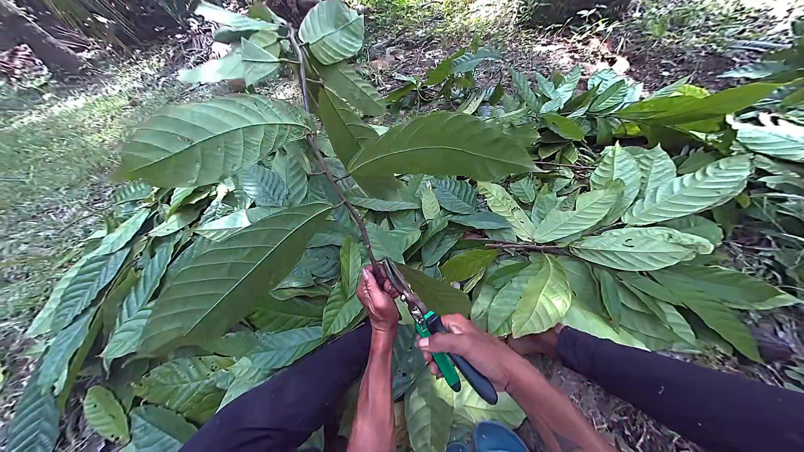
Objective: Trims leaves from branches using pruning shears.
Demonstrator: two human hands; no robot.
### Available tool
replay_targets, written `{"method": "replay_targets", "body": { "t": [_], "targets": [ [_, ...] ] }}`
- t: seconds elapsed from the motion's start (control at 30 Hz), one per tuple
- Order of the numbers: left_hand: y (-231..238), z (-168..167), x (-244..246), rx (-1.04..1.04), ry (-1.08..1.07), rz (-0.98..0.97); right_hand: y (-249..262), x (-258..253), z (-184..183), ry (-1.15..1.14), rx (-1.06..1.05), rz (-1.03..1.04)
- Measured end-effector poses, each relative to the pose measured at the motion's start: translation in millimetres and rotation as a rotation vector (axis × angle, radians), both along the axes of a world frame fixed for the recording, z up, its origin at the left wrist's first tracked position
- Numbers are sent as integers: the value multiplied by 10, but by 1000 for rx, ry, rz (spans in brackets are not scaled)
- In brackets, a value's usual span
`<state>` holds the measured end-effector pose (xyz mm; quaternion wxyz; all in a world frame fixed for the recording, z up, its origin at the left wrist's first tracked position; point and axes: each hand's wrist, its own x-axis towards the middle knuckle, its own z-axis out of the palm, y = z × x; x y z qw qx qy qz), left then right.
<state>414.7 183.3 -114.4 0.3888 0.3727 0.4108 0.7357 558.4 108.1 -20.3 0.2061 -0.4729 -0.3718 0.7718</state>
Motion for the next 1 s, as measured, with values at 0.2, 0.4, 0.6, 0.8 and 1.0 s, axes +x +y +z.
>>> {"method": "replay_targets", "body": {
  "t": [0.2, 0.4, 0.6, 0.8, 1.0],
  "targets": [
    [-11, 25, -81, 51, 110, 15, 61, 55, 46, -3, 15, 90],
    [-6, 5, -164, 147, 127, -11, 134, 125, 99, 134, -43, 152],
    [-50, 109, -154, 103, 77, -85, 157, 120, 221, 86, -25, 176],
    [-17, 91, -159, 107, 115, -114, 62, 13, 279, -74, 78, 164],
    [26, 66, -186, 107, 111, -91, 7, -77, 192, -109, 154, 81]
  ]
}}
